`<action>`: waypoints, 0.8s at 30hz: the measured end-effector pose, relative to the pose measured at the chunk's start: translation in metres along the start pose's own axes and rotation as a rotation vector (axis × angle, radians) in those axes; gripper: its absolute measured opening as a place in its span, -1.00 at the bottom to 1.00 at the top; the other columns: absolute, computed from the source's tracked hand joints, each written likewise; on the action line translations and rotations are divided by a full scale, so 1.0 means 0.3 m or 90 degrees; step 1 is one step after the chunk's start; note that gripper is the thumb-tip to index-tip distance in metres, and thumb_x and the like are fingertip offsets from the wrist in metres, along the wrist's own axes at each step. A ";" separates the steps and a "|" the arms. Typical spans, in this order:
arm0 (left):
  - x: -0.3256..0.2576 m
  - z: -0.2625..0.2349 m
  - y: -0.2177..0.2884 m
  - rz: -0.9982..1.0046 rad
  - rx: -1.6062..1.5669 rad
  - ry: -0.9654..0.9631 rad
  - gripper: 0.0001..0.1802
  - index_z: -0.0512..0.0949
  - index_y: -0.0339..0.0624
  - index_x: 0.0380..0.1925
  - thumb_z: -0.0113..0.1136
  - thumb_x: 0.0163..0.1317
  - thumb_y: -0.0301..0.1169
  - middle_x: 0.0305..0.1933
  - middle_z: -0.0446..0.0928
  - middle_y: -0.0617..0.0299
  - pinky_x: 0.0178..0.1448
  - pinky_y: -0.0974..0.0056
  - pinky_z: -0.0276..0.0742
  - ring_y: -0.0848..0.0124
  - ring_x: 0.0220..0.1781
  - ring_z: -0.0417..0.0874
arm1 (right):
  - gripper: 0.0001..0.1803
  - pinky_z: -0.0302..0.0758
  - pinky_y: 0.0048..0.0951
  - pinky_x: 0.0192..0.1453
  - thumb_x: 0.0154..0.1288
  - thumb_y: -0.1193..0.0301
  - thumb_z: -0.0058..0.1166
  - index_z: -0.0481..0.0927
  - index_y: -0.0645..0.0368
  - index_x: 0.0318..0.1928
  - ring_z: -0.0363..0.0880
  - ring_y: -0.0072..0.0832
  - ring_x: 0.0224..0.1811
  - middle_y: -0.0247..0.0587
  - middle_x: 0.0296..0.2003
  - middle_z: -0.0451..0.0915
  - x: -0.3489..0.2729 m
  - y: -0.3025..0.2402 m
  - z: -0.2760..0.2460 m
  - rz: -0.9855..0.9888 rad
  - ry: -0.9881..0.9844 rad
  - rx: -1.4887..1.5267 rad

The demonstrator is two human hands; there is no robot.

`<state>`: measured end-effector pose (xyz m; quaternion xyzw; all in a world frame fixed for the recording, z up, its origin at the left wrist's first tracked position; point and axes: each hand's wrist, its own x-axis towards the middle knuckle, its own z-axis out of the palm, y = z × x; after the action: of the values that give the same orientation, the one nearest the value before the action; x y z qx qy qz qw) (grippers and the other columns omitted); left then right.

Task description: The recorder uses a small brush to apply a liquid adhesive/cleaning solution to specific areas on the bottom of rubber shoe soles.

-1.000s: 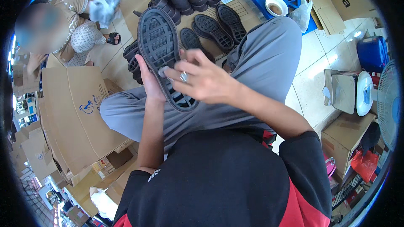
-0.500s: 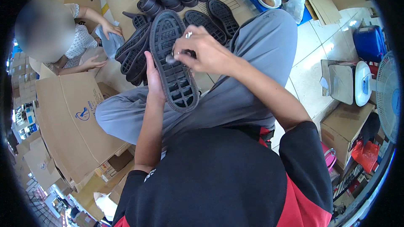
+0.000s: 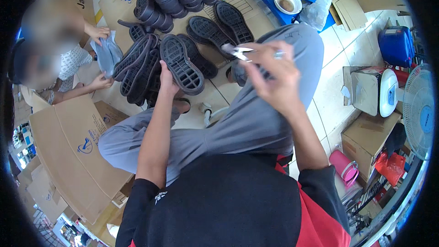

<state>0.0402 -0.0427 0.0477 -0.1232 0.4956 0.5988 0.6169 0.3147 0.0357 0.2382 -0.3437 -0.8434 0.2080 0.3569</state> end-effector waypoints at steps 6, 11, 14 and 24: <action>0.252 -0.065 -0.067 -0.008 0.191 0.090 -0.18 0.17 -0.21 0.21 -0.43 0.22 0.26 0.26 0.24 0.05 0.27 -0.12 0.14 0.05 0.26 0.26 | -0.90 0.36 -0.60 -0.17 0.10 0.52 0.17 0.59 0.27 -0.34 0.47 -0.59 -0.30 -0.23 -0.28 0.63 0.100 0.167 -0.180 0.082 0.242 -0.096; 0.352 -0.129 -0.084 -0.141 0.496 0.281 -0.09 0.19 -0.30 0.19 -0.18 0.12 0.31 0.21 0.25 -0.07 0.15 -0.27 0.16 0.04 0.23 0.28 | -0.87 0.37 -0.65 -0.31 0.16 0.44 0.13 0.63 0.22 -0.29 0.46 -0.69 -0.41 -0.32 -0.36 0.63 0.213 0.566 -0.192 0.212 0.240 -0.030; 0.306 -0.132 0.037 0.083 0.724 0.301 -0.55 0.51 -0.28 -0.14 0.08 0.17 -0.10 -0.31 0.56 0.11 -0.55 0.33 0.47 0.30 -0.51 0.58 | -0.85 0.45 -0.55 -0.24 0.12 0.37 0.11 0.63 0.18 -0.37 0.56 -0.56 -0.42 -0.23 -0.46 0.62 0.243 0.852 -0.070 0.303 0.111 -0.137; 0.201 -0.059 0.442 0.010 -0.058 0.236 -0.30 0.40 -0.24 -0.22 0.11 0.00 0.23 -0.03 0.50 -0.01 0.10 0.10 0.48 0.16 0.03 0.53 | -0.81 0.24 -0.15 0.06 0.11 0.22 0.08 0.62 0.01 -0.33 0.48 -0.22 -0.11 -0.22 -0.33 0.62 0.238 1.115 0.146 0.350 -0.169 -0.461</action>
<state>-0.0947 0.0148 0.0521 -0.2552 0.5741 0.5926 0.5042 0.3899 0.3097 0.0427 -0.6268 -0.7778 0.0290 0.0350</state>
